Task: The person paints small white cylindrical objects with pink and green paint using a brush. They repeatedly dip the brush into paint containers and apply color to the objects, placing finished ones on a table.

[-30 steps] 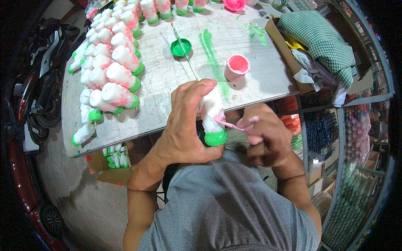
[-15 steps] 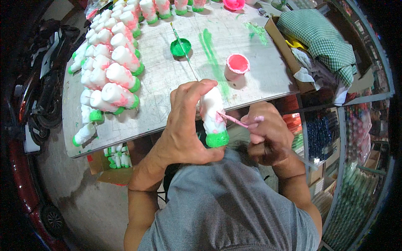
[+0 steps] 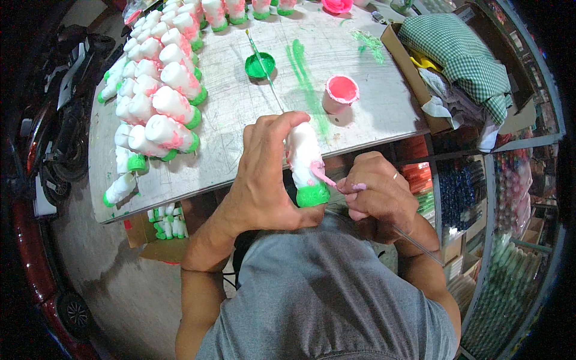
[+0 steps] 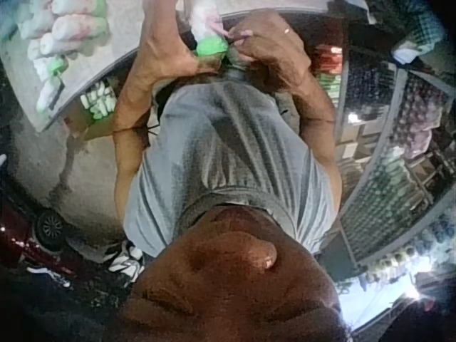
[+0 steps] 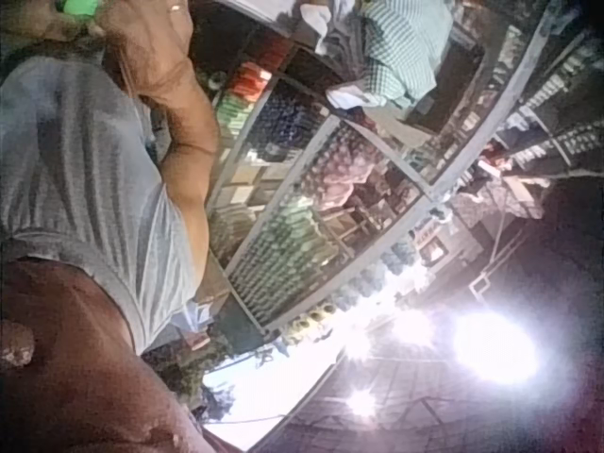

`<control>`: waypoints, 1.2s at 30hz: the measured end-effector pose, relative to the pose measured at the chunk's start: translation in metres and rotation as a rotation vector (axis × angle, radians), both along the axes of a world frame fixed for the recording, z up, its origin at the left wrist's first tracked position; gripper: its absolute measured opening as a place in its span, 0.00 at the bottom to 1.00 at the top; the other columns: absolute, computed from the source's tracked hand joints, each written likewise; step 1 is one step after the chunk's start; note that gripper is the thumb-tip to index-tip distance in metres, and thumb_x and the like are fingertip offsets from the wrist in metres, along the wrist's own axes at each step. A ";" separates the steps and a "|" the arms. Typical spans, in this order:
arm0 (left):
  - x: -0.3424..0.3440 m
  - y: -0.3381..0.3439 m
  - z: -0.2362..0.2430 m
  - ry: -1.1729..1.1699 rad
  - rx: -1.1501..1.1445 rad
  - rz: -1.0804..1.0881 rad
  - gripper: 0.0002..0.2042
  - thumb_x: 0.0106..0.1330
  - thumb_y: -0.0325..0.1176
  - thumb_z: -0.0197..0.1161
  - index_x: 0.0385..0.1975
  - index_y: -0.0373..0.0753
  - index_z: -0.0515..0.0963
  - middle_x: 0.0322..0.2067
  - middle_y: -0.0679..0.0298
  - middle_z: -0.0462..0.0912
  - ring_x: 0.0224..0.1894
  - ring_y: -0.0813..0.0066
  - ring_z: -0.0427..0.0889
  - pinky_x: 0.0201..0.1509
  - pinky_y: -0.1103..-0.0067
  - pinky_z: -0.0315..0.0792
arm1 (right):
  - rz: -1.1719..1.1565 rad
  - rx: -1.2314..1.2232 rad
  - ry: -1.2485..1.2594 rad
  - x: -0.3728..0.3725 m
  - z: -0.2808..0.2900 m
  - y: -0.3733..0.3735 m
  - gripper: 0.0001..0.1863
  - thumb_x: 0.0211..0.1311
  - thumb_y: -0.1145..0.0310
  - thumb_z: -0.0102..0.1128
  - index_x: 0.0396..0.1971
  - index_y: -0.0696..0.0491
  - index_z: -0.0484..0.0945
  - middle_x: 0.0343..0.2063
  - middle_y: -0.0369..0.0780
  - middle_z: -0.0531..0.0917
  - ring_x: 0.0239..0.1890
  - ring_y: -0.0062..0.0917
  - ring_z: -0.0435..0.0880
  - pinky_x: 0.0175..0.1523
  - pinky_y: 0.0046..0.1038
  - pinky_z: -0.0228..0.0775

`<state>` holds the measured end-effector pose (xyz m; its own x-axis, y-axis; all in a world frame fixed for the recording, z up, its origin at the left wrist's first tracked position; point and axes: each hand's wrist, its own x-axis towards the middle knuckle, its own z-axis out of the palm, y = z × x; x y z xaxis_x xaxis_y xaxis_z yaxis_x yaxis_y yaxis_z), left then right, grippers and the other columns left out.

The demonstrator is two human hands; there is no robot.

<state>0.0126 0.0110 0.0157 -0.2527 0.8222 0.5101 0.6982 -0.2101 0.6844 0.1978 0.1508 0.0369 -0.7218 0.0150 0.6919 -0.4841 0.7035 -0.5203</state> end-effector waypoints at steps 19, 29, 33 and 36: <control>-0.002 -0.002 0.005 -0.048 -0.053 -0.018 0.50 0.32 0.38 0.77 0.64 0.35 0.63 0.51 0.52 0.71 0.49 0.54 0.70 0.57 0.65 0.65 | -0.234 -0.533 0.077 -0.016 -0.024 0.001 0.09 0.74 0.69 0.59 0.40 0.60 0.74 0.34 0.44 0.84 0.32 0.26 0.82 0.40 0.27 0.76; -0.003 -0.001 0.001 -0.065 -0.028 -0.023 0.51 0.31 0.37 0.78 0.64 0.35 0.63 0.53 0.52 0.71 0.51 0.52 0.69 0.56 0.65 0.67 | -0.079 -0.153 0.103 -0.004 -0.007 0.000 0.07 0.69 0.75 0.63 0.41 0.60 0.76 0.36 0.46 0.84 0.35 0.37 0.85 0.42 0.39 0.79; 0.000 0.001 -0.001 -0.014 0.030 -0.019 0.50 0.31 0.35 0.77 0.64 0.36 0.63 0.56 0.52 0.72 0.52 0.53 0.70 0.56 0.65 0.65 | -0.188 -0.637 0.250 -0.012 -0.026 -0.008 0.07 0.73 0.72 0.60 0.39 0.62 0.76 0.35 0.46 0.84 0.34 0.32 0.85 0.41 0.35 0.79; 0.002 0.002 0.001 0.013 0.051 -0.022 0.49 0.31 0.35 0.76 0.64 0.36 0.63 0.56 0.52 0.72 0.52 0.54 0.70 0.57 0.65 0.64 | -0.230 -0.541 0.175 -0.013 -0.031 -0.004 0.08 0.74 0.72 0.57 0.38 0.63 0.76 0.33 0.46 0.84 0.33 0.30 0.84 0.40 0.31 0.78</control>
